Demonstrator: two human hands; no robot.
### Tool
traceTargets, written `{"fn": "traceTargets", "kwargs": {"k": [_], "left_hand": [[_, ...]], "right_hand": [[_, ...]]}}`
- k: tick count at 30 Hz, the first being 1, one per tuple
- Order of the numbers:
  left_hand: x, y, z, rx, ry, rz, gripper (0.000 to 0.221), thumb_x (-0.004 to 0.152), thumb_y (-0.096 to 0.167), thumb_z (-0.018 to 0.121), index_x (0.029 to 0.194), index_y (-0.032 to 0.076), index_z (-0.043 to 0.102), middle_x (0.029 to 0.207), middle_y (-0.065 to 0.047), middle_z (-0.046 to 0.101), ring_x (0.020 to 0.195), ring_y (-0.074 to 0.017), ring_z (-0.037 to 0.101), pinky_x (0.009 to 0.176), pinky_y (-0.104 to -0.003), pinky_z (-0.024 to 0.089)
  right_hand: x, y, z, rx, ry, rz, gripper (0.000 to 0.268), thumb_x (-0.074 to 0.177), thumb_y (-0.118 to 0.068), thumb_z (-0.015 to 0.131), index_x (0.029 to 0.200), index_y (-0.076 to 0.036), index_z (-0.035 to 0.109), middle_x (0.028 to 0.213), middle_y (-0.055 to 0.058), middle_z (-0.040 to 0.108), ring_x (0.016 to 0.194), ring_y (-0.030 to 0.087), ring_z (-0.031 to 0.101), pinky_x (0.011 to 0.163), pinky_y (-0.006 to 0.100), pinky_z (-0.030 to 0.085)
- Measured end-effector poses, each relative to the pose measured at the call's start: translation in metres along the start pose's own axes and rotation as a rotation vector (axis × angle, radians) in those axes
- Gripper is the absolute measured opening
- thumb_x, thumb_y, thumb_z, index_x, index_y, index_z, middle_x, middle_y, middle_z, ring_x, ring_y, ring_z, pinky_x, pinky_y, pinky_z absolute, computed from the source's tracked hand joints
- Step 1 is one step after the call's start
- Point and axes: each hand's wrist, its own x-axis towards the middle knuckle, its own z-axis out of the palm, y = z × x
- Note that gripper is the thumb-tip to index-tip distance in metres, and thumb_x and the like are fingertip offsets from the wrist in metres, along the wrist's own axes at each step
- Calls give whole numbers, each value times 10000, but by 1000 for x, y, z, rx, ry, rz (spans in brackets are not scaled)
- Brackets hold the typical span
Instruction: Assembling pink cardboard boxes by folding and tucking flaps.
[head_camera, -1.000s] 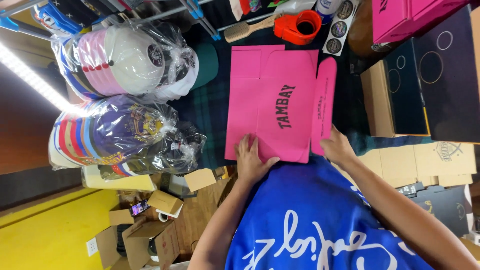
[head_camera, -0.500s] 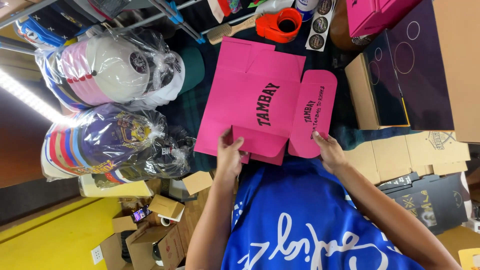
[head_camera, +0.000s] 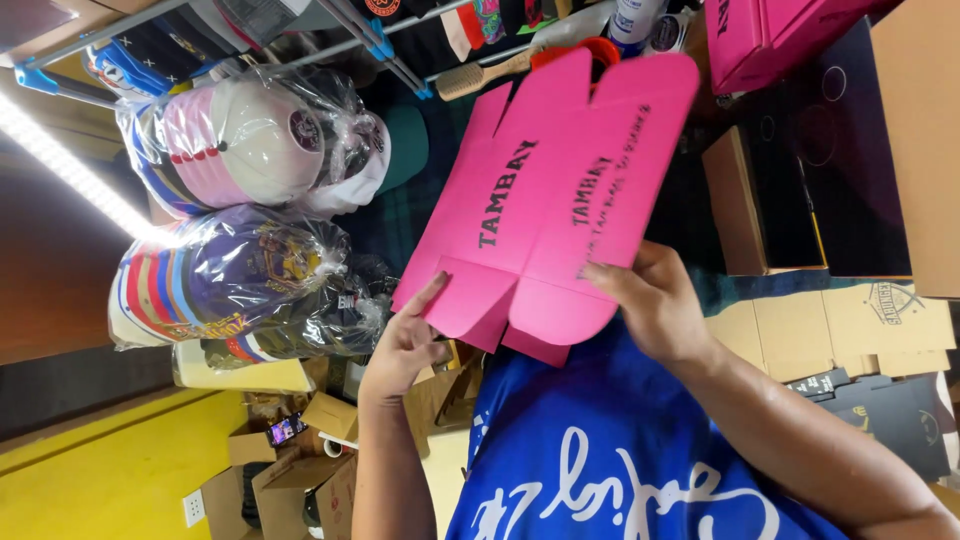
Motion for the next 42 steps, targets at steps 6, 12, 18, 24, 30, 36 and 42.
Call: {"fn": "traceTargets", "kwargs": {"k": [6,12,18,24,30,36,42], "left_hand": [[18,1,-8,798,503,230,345,1012,177,600,1326,57,678,875,-88,726,751,-95,593,777,-273,549],[27,2,-80,679,641,318,250,1067,263,562,1195,128,729,742,-25,623,689,-74,520,640,-212,439],[44,36,-89,654,526,279,352,1029,429,592,1131,122,731,746,-43,615,719,-77,486,705,-222,406],[68,65,-103,702,348,246,419,1025,496,535,1114,126,709,770,-46,623,704,-83,495,701,-233,390],[85,60,-133,602,300,133,305,1070,407,535,984,141,659,783,-57,687,729,-104,594,731,-233,451],[136,53,-129,333,263,114,387,1085,473,444,894,171,594,776,-73,703,725,-125,658,734,-273,502],[195,54,-123,1514,272,-108,534,1061,614,457,954,180,750,876,-139,727,932,-410,690,841,-509,530]], "right_hand": [[35,21,30,-298,-462,-146,688,975,-612,490,1138,12,732,1413,294,583,1243,469,604,873,646,549],[103,211,-89,-712,513,137,722,833,-135,847,1432,83,507,1353,339,534,1322,468,521,1086,562,448],[121,269,-116,-71,772,483,1188,801,-169,937,1623,-93,83,1286,221,433,704,246,615,604,381,649],[124,263,-97,-264,911,582,1122,753,-389,1000,1584,-81,310,1414,215,478,1090,335,668,637,368,503],[62,226,-71,46,789,164,430,811,-41,838,1205,-70,666,972,140,709,841,344,763,687,467,623],[-35,213,-63,-246,832,-103,505,902,12,765,1358,-78,568,1203,115,636,1151,239,593,1028,455,476],[-76,212,-98,-653,890,65,474,926,-87,793,1345,24,603,1196,268,649,1190,455,600,970,606,434]]}}
